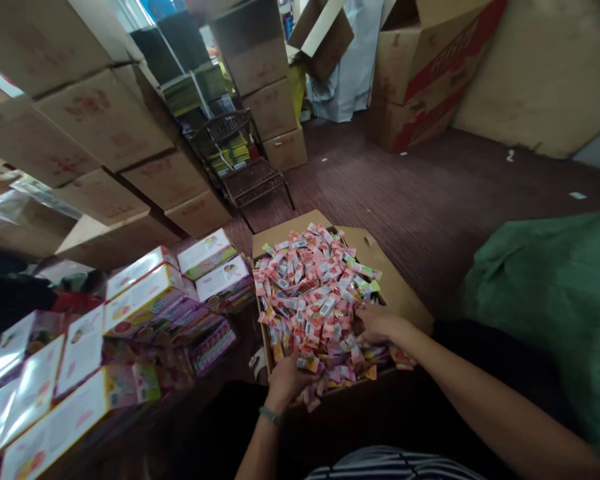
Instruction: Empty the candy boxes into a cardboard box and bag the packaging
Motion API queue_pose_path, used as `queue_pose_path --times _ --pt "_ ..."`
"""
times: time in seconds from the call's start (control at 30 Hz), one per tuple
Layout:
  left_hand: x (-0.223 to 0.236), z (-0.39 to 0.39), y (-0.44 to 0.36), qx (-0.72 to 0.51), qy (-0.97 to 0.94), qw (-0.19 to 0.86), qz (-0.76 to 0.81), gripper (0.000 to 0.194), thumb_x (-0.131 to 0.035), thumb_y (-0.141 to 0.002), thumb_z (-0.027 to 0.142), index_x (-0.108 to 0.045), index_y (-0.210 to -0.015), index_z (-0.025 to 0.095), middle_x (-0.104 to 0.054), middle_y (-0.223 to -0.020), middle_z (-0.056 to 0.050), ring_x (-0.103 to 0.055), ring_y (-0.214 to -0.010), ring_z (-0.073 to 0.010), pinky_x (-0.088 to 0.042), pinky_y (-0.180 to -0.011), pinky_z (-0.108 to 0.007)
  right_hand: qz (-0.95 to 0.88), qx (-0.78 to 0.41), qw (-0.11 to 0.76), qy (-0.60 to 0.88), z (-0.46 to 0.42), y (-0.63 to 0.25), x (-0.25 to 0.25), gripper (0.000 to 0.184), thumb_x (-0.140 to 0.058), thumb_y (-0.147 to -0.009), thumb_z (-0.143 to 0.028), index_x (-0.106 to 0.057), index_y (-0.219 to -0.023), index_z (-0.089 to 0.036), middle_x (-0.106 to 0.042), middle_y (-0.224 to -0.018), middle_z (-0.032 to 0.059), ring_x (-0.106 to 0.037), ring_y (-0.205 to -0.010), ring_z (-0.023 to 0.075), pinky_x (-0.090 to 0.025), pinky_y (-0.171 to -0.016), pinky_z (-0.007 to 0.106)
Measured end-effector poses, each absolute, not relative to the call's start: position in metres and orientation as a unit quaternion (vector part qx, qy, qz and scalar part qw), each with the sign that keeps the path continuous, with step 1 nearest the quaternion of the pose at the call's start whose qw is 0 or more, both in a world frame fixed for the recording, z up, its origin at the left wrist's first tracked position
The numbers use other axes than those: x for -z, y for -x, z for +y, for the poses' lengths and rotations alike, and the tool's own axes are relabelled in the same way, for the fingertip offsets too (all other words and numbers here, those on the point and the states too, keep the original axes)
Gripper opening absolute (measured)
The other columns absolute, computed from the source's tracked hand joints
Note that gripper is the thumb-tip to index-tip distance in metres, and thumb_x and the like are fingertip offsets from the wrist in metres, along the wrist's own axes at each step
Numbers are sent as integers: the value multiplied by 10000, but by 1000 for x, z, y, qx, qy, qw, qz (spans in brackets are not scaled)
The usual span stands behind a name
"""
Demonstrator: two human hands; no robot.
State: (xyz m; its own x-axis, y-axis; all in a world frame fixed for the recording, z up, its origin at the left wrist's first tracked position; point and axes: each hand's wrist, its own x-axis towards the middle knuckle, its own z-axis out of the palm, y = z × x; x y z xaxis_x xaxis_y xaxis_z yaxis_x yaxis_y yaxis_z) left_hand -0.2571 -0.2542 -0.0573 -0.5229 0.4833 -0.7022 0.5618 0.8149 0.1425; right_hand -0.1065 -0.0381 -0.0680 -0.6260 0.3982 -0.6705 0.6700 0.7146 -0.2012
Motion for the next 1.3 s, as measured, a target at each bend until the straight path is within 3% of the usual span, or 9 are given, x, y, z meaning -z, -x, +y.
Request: queue_pose_path --times 0.07,0.1,0.2,0.3,0.43,0.6,0.97,1.17,1.3 --pt "36 -251 283 -6 -329 382 863 319 -652 -829 445 -737 -1049 230 -756 -998 -80 -698 -986 -259 -503 -871 -324 894 231 272 -272 -19 120 44 520 -752 -819 -506 -687 -1194 -152 -661 -1161 176 -632 -1079 340 -505 -899 394" --pt "29 -244 299 -33 -336 346 875 307 -599 -871 453 -738 -1025 226 -753 -955 -75 -701 -951 -251 -508 -851 -318 908 233 227 -267 -6 131 37 427 -701 -866 -519 -710 -1104 -165 -685 -1077 156 -652 -1014 324 -512 -857 374" --pt "26 -198 359 -94 -335 121 930 530 -573 -886 518 -633 -1295 187 -658 -1265 -152 -588 -1227 -299 -466 -1016 -371 928 222 13 -299 46 185 34 428 -522 -987 -554 -683 -1146 -191 -676 -1112 134 -639 -1021 296 -502 -891 369" --pt "46 -127 423 -92 -340 -10 936 804 -593 -863 580 -412 -1517 149 -310 -1602 -200 -263 -1496 -338 -273 -1198 -450 900 214 -96 -368 103 255 56 577 -423 -1017 -578 -523 -1430 -189 -523 -1410 154 -483 -1296 336 -398 -1083 451" --pt "92 -53 467 -47 -395 94 912 789 -463 -896 673 -325 -1566 281 -190 -1670 -93 -139 -1530 -367 -193 -1208 -565 893 268 20 -360 125 319 108 650 -313 -1031 -572 -264 -1598 -259 -248 -1610 99 -148 -1486 383 -226 -1164 614" --pt "151 -56 436 -13 -470 129 873 796 -403 -916 679 -302 -1578 248 -169 -1675 -88 -70 -1533 -392 -121 -1212 -595 950 191 28 -247 72 306 164 586 -436 -1012 -453 -293 -1574 -371 -191 -1632 31 -101 -1487 394 -88 -1144 711" --pt "187 -47 426 -12 -433 59 899 691 -380 -955 599 -352 -1557 262 -301 -1631 -109 -243 -1498 -333 -84 -1221 -569 952 160 -9 -259 84 304 188 547 -447 -1026 -537 -373 -1541 -370 -332 -1570 67 -165 -1450 421 -241 -1096 682" --pt "153 -43 435 -19 -417 187 889 686 -339 -967 588 -255 -1586 304 -243 -1656 -90 -216 -1513 -327 -134 -1208 -583 916 264 126 -275 100 304 141 533 -345 -1055 -578 -335 -1554 -393 -227 -1621 12 -134 -1484 382 -150 -1154 689" --pt "101 -70 410 -69 -398 139 904 651 -274 -985 583 -257 -1583 326 -168 -1677 -87 -139 -1532 -347 -81 -1196 -629 920 250 66 -295 75 266 101 514 -279 -1053 -629 -455 -1486 -416 -162 -1637 -33 -62 -1499 381 -50 -1158 711"
